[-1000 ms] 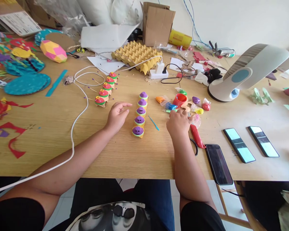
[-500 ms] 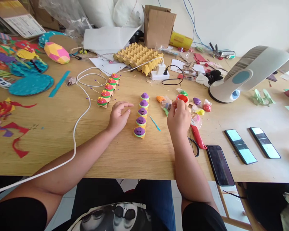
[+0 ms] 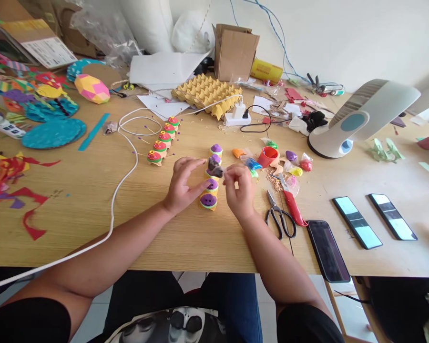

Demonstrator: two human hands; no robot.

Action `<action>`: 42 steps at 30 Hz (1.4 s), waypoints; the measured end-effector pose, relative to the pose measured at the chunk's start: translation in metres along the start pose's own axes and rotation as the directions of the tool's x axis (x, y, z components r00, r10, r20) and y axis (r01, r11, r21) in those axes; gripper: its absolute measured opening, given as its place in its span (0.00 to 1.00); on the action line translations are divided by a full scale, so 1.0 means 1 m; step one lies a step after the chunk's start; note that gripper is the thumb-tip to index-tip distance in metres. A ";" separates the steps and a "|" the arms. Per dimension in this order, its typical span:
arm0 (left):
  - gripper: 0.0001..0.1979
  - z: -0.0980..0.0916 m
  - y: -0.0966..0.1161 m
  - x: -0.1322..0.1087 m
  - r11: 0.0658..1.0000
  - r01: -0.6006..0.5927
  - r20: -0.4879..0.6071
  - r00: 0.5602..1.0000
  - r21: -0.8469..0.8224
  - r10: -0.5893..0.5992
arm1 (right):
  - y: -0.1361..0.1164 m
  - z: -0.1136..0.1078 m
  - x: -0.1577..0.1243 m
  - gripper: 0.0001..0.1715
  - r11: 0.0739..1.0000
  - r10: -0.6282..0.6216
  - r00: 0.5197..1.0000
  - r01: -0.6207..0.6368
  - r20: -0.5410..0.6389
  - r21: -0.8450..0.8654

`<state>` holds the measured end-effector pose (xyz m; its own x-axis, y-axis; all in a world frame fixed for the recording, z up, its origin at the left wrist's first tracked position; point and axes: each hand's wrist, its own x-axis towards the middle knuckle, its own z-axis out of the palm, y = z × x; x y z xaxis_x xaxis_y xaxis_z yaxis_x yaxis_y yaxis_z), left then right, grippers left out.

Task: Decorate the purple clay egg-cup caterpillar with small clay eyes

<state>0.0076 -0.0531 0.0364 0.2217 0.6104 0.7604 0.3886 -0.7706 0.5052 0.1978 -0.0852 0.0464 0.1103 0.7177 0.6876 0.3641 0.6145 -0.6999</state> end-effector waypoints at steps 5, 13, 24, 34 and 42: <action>0.20 -0.002 0.000 -0.001 0.997 -0.075 0.042 0.996 -0.009 0.075 | -0.008 0.003 -0.005 0.03 0.993 -0.121 0.982 0.120 0.143 0.010; 0.27 -0.006 0.005 0.001 0.994 -0.099 0.136 0.985 -0.040 0.104 | -0.010 -0.003 0.003 0.40 0.984 -0.165 0.921 0.175 0.353 0.003; 0.27 -0.001 0.003 -0.007 0.987 -0.157 0.183 0.972 0.042 0.147 | -0.016 0.010 -0.007 0.33 0.960 -0.068 0.951 -0.020 0.301 0.280; 0.13 -0.006 0.008 -0.004 0.996 0.000 -0.052 0.999 0.094 0.005 | 0.016 -0.004 -0.003 0.32 0.933 -0.145 0.946 0.228 0.289 -0.279; 0.07 -0.004 0.009 -0.006 0.993 -0.024 -0.030 0.999 0.116 0.027 | 0.012 -0.005 0.001 0.27 0.878 -0.120 0.910 0.284 0.397 -0.385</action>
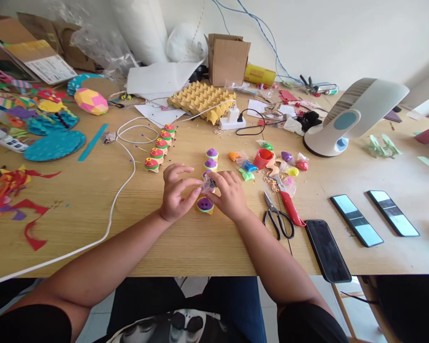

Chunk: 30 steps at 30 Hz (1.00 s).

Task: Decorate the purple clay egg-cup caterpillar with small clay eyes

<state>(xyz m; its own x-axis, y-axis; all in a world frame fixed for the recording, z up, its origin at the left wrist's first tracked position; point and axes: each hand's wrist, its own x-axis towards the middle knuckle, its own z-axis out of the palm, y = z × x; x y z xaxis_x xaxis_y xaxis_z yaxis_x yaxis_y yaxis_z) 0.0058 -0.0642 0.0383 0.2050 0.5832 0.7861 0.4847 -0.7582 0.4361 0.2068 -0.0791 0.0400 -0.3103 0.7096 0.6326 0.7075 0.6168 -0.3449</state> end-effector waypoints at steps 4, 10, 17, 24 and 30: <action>0.03 0.001 -0.001 0.000 0.999 -0.045 -0.018 0.999 0.024 0.045 | -0.002 0.000 0.000 0.27 1.000 0.003 0.999 -0.001 0.040 -0.026; 0.05 0.004 -0.005 0.000 0.994 -0.015 0.115 0.993 -0.111 0.028 | 0.000 0.001 -0.001 0.31 0.997 0.018 0.998 -0.014 0.054 -0.069; 0.04 0.004 -0.001 0.000 0.996 0.064 0.029 0.998 -0.068 -0.062 | -0.003 0.000 0.001 0.31 0.997 -0.041 0.997 0.045 0.059 -0.064; 0.04 0.003 0.000 0.002 0.995 0.054 -0.011 0.998 -0.078 -0.055 | -0.002 0.000 0.001 0.29 0.995 -0.095 0.995 0.095 -0.002 -0.004; 0.06 0.005 -0.006 0.000 0.987 0.068 0.034 0.997 -0.145 -0.064 | 0.001 0.002 0.000 0.27 0.992 -0.006 1.000 0.004 0.011 0.129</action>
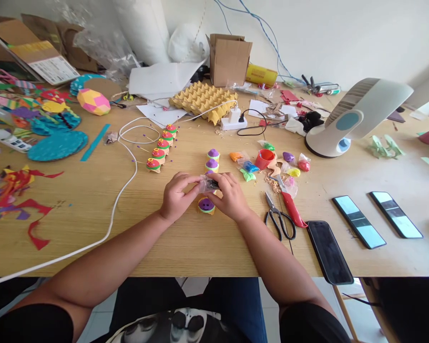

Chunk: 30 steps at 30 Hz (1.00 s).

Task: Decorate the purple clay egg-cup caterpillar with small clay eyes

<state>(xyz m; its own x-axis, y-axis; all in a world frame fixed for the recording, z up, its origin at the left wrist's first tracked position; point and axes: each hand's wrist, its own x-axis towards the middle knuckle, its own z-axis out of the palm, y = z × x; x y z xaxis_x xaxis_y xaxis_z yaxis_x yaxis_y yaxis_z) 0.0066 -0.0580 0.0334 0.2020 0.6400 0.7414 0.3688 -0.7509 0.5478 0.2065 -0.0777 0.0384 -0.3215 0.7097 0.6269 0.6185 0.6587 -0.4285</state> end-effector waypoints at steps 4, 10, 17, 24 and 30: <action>0.05 0.003 -0.003 -0.003 0.989 0.123 0.025 0.992 -0.086 -0.121 | -0.002 0.000 -0.001 0.25 0.987 0.066 0.997 -0.069 0.027 0.148; 0.04 0.002 -0.004 -0.002 0.991 0.106 0.034 0.994 -0.087 -0.104 | -0.003 0.000 -0.003 0.23 0.933 0.152 0.986 -0.166 0.067 0.320; 0.05 -0.001 -0.002 -0.001 0.999 0.006 0.022 1.000 -0.053 -0.005 | -0.006 -0.002 -0.003 0.22 0.887 0.164 0.981 -0.194 0.107 0.419; 0.03 -0.002 -0.002 0.000 0.993 0.042 0.031 0.999 -0.109 -0.039 | -0.013 -0.007 -0.001 0.20 0.892 0.154 0.978 -0.199 0.142 0.406; 0.03 -0.002 -0.001 -0.001 0.988 0.123 0.002 0.992 -0.096 -0.123 | -0.014 -0.007 -0.001 0.15 0.881 0.100 0.984 -0.156 0.145 0.446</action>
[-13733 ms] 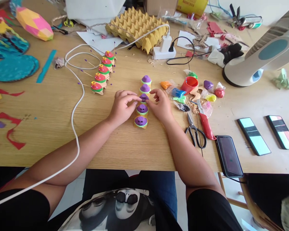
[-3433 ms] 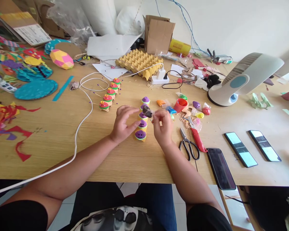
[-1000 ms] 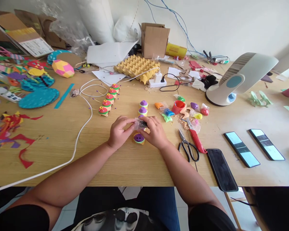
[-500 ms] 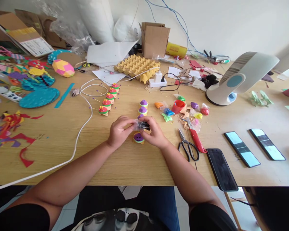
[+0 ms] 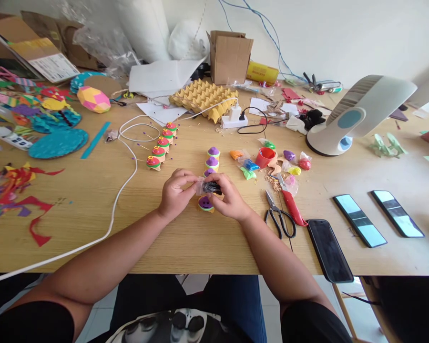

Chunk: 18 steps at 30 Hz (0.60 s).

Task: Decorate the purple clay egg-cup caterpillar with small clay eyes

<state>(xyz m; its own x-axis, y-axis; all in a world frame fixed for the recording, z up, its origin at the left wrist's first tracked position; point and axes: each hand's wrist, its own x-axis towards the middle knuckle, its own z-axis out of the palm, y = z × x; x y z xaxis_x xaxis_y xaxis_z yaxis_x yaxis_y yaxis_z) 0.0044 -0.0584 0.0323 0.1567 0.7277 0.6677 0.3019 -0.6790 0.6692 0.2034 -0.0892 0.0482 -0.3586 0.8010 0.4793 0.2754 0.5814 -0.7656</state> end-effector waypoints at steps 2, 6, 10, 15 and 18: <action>0.04 0.002 -0.001 -0.001 0.998 0.054 -0.008 0.998 -0.027 -0.054 | 0.001 0.000 0.000 0.14 1.000 0.001 1.000 -0.001 -0.007 0.016; 0.06 0.005 -0.006 -0.003 0.966 0.195 0.009 0.981 -0.173 -0.196 | 0.006 0.002 -0.001 0.15 0.998 0.040 0.998 -0.039 -0.046 0.041; 0.06 0.008 -0.009 -0.005 0.925 0.253 0.037 0.967 -0.284 -0.253 | 0.013 0.006 -0.001 0.17 0.987 0.087 0.995 -0.079 -0.058 0.139; 0.06 0.009 -0.011 -0.006 0.920 0.238 0.004 0.969 -0.313 -0.249 | 0.019 0.009 0.001 0.18 0.969 0.119 0.990 -0.099 -0.076 0.225; 0.07 0.008 -0.012 -0.006 0.914 0.242 -0.003 0.966 -0.325 -0.257 | 0.017 0.008 0.003 0.18 0.955 0.144 0.988 -0.124 -0.058 0.269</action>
<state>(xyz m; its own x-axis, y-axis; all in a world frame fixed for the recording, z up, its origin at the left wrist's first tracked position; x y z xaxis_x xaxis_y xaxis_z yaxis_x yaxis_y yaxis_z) 0.0079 -0.0543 0.0177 0.0709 0.8777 0.4740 0.0084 -0.4757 0.8796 0.2002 -0.0785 0.0334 -0.2623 0.8835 0.3880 0.0674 0.4179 -0.9060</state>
